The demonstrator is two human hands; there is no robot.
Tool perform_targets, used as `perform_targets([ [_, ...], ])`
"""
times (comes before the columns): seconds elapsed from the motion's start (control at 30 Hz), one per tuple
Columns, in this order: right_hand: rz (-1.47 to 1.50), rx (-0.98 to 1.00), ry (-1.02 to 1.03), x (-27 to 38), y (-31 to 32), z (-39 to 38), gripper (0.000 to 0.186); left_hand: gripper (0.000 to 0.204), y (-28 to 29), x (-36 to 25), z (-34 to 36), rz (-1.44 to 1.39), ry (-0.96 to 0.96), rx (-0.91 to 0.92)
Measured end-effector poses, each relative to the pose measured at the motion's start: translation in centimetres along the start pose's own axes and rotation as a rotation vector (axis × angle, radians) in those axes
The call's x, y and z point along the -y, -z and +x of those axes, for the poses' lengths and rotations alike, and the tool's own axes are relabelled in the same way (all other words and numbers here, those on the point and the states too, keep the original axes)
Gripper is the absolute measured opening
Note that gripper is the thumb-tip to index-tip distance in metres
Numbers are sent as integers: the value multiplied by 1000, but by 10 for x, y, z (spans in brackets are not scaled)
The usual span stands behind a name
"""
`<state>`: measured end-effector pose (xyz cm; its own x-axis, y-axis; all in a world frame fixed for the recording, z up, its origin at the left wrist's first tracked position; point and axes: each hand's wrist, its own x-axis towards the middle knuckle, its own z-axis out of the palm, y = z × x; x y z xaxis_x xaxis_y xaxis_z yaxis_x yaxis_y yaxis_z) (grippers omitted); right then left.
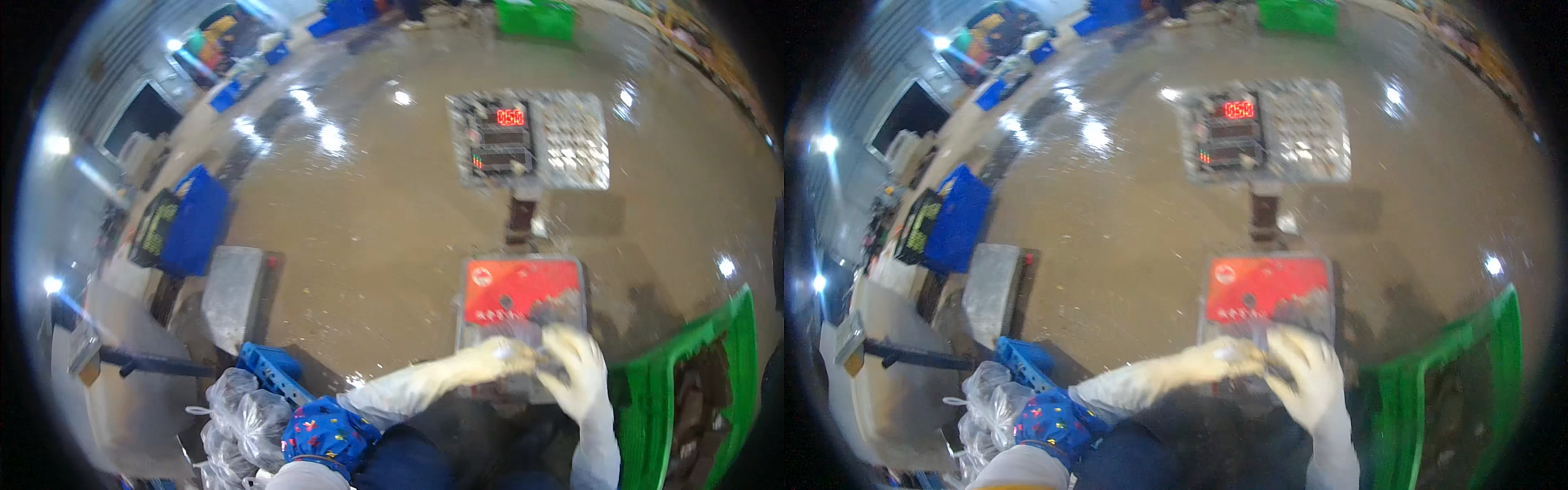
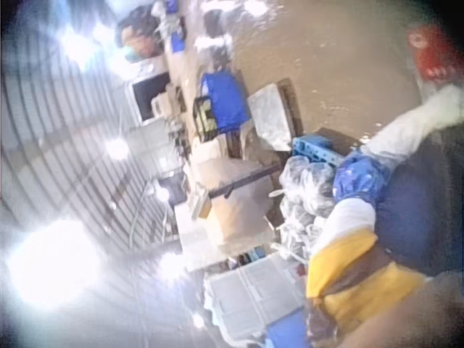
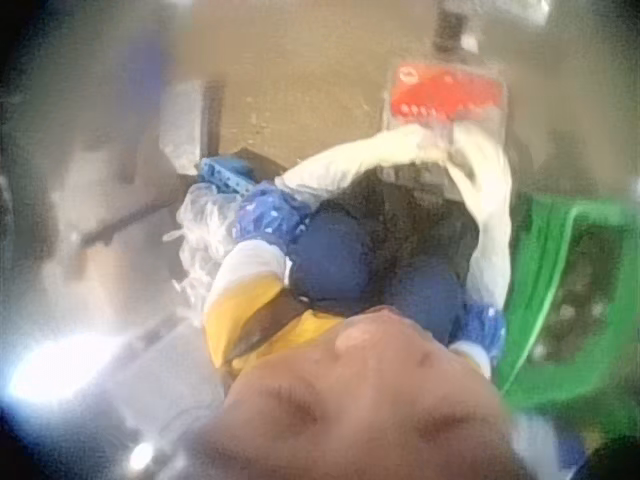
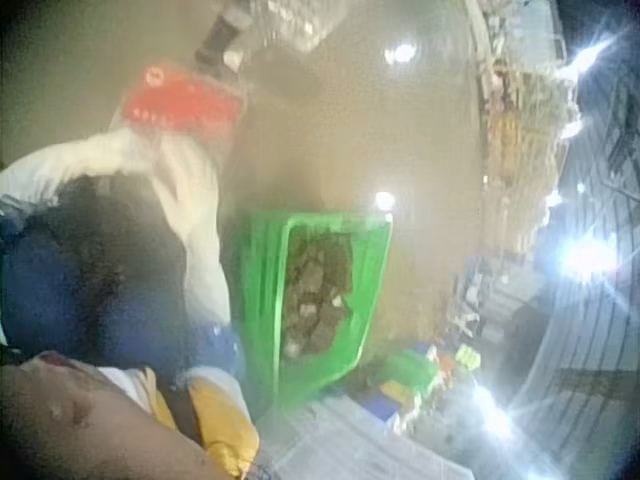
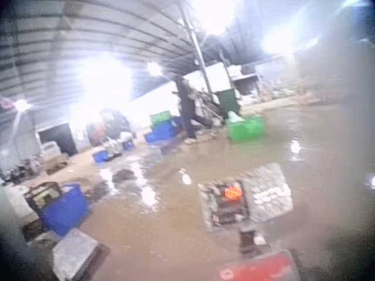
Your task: The person sits on the floor and repeatedly picks brown rectangular blocks from a green crate, places them into clear plastic bags on a digital scale, ties the bags, and sets them aside. The process is repeated for multiple units.
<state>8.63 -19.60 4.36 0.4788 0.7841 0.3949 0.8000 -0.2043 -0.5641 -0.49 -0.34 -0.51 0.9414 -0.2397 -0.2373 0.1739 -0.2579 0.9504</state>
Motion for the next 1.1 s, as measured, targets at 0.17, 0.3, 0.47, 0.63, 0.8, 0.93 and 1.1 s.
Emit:
perform_targets([
  [0.17, -118, 17, 47, -30, -5, -17, 20, 42, -2, -4, 8, -401, 159, 16],
  [0.3, 143, 278, 74, -15, 6, -23, 27, 31, -6, -9, 3, -4, -167, -168],
  [0.47, 322, 125, -16, -48, -17, 6, 53, 23, -10, -18, 23, 1271, -936, -481],
  [0.63, -195, 331, 191, -52, -6, 18, 24, 19, 1, 5, 15, 848, -700, -373],
  [0.8, -535, 255, -116, -169, -23, -63, 16, 25, -10, 49, -20, 745, -334, -231],
  [0.93, -238, 82, -219, -132, -67, -87, 7, 24, -23, 92, -62, -173, -164, -382],
  [1.1, 217, -71, -421, -32, -13, -58, 25, 33, 34, -37, -81, -468, -58, -747],
])
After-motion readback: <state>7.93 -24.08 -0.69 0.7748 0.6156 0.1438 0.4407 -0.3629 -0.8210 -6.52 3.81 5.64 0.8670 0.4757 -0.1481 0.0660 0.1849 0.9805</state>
